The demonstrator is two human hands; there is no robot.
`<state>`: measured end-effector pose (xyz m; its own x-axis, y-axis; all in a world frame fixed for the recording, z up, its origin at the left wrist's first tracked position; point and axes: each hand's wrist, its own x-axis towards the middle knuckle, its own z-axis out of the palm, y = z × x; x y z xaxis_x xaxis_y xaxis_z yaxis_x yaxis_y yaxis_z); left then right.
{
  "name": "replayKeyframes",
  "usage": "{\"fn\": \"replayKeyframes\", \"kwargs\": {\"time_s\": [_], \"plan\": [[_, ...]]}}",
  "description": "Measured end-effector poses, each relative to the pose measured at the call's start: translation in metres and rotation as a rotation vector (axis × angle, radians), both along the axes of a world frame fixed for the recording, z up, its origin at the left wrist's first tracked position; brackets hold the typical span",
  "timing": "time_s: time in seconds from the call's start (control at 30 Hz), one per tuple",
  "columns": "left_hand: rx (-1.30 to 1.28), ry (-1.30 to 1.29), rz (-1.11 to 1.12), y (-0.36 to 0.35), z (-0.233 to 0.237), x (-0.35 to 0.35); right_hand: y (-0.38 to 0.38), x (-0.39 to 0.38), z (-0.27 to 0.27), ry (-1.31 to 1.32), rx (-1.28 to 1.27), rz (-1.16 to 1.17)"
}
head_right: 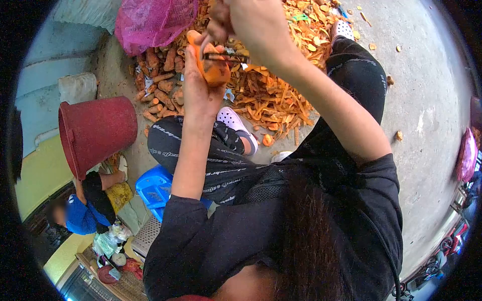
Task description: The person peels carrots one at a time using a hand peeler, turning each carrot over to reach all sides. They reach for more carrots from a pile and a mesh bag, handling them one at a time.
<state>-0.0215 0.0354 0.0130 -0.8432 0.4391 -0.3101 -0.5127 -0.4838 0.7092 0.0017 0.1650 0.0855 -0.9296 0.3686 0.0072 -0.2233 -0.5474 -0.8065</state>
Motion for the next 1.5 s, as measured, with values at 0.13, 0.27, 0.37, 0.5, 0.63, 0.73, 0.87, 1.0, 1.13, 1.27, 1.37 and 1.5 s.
{"fn": "replayKeyframes", "kwargs": {"time_s": [0.13,0.27,0.37,0.5,0.63,0.73,0.87,1.0,1.13,1.27,1.37,1.5], "plan": [[-0.019,-0.088,-0.048,-0.003,0.006,0.006,-0.011,-0.002,-0.009,0.012,-0.056,0.105],[-0.007,-0.109,-0.088,-0.004,0.010,0.008,-0.014,-0.007,-0.023,0.074,0.129,0.080],[0.104,-0.031,-0.169,-0.012,-0.004,0.003,-0.015,-0.002,-0.012,-0.001,0.040,0.144],[0.040,-0.013,-0.163,-0.010,-0.006,0.005,-0.012,-0.007,-0.013,0.005,0.069,0.109],[-0.002,0.006,-0.072,0.003,0.000,0.017,-0.003,-0.009,-0.011,-0.032,0.066,0.099],[-0.071,0.114,-0.326,-0.004,-0.006,0.015,0.013,-0.018,-0.009,-0.108,0.191,0.048],[0.020,0.014,-0.347,0.001,0.007,0.028,0.047,-0.055,-0.029,0.104,0.358,-0.289],[0.025,0.020,-0.248,0.000,0.007,0.017,0.038,-0.045,-0.017,0.035,0.564,-0.218],[0.004,-0.020,-0.116,-0.005,-0.002,0.002,0.011,-0.014,-0.008,0.011,0.311,0.016],[0.005,-0.018,-0.144,-0.010,-0.007,-0.001,-0.006,-0.001,-0.003,0.205,0.141,0.156],[0.127,-0.174,-0.166,-0.013,0.003,0.003,-0.013,-0.002,0.000,0.105,-0.024,0.224],[0.069,-0.199,-0.165,-0.009,0.012,0.004,-0.012,-0.002,-0.011,0.111,-0.005,0.271]]}}
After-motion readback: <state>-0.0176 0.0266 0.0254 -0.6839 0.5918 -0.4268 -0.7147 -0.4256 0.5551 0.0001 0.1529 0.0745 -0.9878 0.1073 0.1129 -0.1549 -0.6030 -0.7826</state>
